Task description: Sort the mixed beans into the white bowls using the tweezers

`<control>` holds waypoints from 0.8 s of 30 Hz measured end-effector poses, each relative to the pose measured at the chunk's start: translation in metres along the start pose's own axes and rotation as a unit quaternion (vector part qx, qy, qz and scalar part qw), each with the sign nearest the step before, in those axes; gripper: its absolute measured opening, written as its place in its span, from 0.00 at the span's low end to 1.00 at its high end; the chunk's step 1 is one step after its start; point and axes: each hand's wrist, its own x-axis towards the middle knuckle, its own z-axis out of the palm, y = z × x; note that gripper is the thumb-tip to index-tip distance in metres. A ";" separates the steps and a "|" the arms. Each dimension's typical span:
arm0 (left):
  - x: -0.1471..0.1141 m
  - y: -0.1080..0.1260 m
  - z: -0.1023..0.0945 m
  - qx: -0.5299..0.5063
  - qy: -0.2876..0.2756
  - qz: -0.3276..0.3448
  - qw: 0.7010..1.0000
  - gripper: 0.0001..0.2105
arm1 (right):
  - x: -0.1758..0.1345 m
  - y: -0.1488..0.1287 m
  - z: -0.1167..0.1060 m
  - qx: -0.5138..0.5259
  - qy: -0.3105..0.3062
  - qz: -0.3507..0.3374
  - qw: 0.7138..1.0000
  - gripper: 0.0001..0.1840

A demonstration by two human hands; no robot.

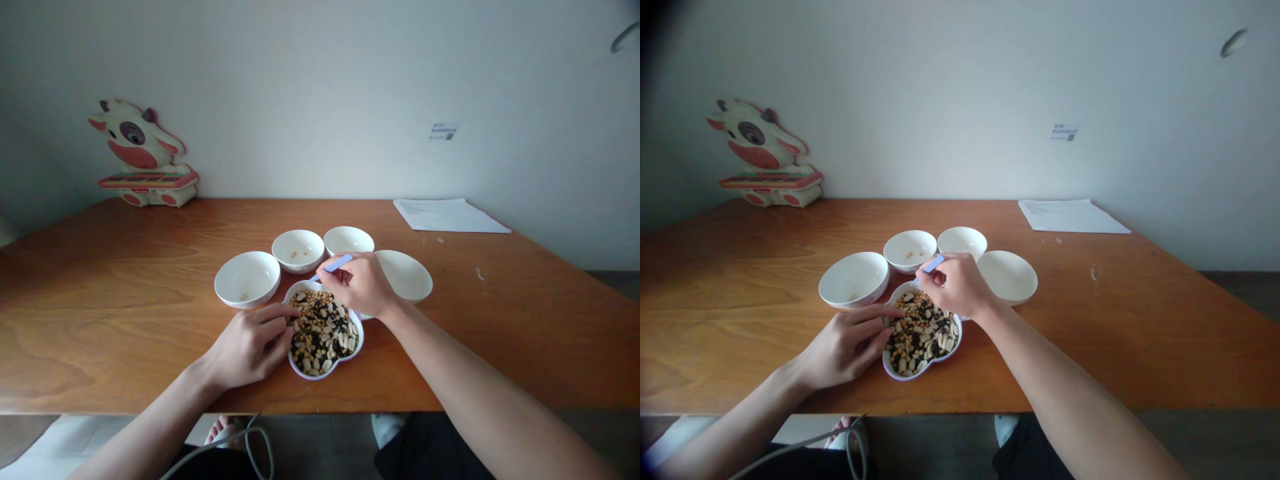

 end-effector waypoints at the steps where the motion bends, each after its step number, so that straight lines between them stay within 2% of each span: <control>1: 0.000 0.000 0.000 -0.002 -0.001 0.000 1.000 0.11 | -0.001 -0.001 0.000 0.007 -0.020 -0.017 1.000 0.15; 4: 0.000 -0.001 0.000 -0.005 -0.008 0.002 1.000 0.11 | -0.002 -0.002 0.001 0.007 -0.067 -0.056 0.996 0.15; 8: 0.002 -0.002 0.000 -0.013 -0.015 0.003 1.000 0.11 | -0.002 0.003 0.001 0.011 -0.077 -0.077 0.994 0.15; 16: 0.001 -0.001 -0.001 -0.027 -0.015 0.003 1.000 0.10 | -0.002 0.012 -0.004 -0.042 -0.076 -0.034 0.996 0.17; 24: -0.002 -0.003 0.001 -0.040 -0.016 -0.006 0.999 0.10 | -0.002 0.010 -0.006 -0.023 -0.107 -0.031 0.993 0.14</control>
